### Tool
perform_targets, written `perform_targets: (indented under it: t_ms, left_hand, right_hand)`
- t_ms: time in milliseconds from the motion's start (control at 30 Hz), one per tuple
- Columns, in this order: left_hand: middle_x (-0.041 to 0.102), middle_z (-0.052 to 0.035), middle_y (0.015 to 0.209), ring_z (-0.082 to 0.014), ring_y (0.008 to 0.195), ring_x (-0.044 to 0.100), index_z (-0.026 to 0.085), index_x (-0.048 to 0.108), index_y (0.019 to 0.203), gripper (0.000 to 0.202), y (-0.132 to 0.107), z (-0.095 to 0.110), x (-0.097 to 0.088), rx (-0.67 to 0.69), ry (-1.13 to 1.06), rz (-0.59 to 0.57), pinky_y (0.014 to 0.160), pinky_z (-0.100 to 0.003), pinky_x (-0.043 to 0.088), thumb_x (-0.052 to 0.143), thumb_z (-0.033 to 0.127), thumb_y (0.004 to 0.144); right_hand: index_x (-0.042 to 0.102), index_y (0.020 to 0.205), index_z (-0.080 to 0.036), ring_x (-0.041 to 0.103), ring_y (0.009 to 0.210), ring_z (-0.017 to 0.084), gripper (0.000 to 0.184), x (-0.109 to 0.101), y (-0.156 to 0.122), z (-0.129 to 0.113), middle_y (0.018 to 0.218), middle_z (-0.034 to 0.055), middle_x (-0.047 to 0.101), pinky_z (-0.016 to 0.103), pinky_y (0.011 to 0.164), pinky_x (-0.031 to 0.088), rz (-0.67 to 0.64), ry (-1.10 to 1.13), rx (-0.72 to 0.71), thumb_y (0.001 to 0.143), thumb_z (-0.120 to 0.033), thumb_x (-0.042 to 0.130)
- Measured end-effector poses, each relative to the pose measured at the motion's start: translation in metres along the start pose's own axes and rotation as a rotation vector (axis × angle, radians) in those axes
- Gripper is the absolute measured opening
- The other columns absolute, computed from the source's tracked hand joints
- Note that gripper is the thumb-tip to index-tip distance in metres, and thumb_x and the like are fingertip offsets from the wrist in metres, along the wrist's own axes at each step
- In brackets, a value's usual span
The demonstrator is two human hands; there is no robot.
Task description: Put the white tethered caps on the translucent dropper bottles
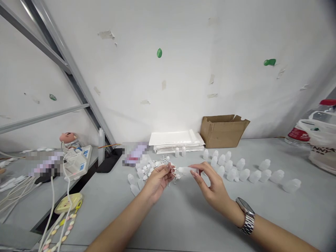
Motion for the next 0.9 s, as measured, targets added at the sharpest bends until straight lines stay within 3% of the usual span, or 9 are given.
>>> perform_targets:
  t_ms: [600,900]
  left_hand:
    - [0.055,0.0028,0.059,-0.0037,0.051,0.049,0.013,0.064,0.069,0.013,0.0001,-0.0075,0.0011,-0.079,-0.093,0.000,0.055,-0.016,0.045,0.072,0.022,0.065]
    - [0.063,-0.0022,0.066,-0.0067,0.057,0.053,0.011,0.068,0.071,0.019,-0.0018,0.0005,0.0011,0.042,0.056,0.034,0.064,-0.021,0.045,0.074,0.027,0.062]
  right_hand:
    - [0.054,0.099,-0.019,0.051,0.067,0.017,0.016,0.0029,-0.0020,-0.0010,0.073,0.0033,0.053,0.032,0.064,0.043,-0.012,-0.052,-0.077,0.087,-0.023,0.045]
    - [0.054,0.100,-0.019,0.051,0.066,0.017,0.017,0.0008,-0.0024,-0.0032,0.071,0.0035,0.054,0.033,0.062,0.043,0.015,-0.118,-0.138,0.086,-0.021,0.045]
Point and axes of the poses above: each hand's wrist, its own y-axis towards the middle knuckle, its own x-axis out of the palm, z = x × y, the point moved 4 cm from there along y, towards the middle knuckle
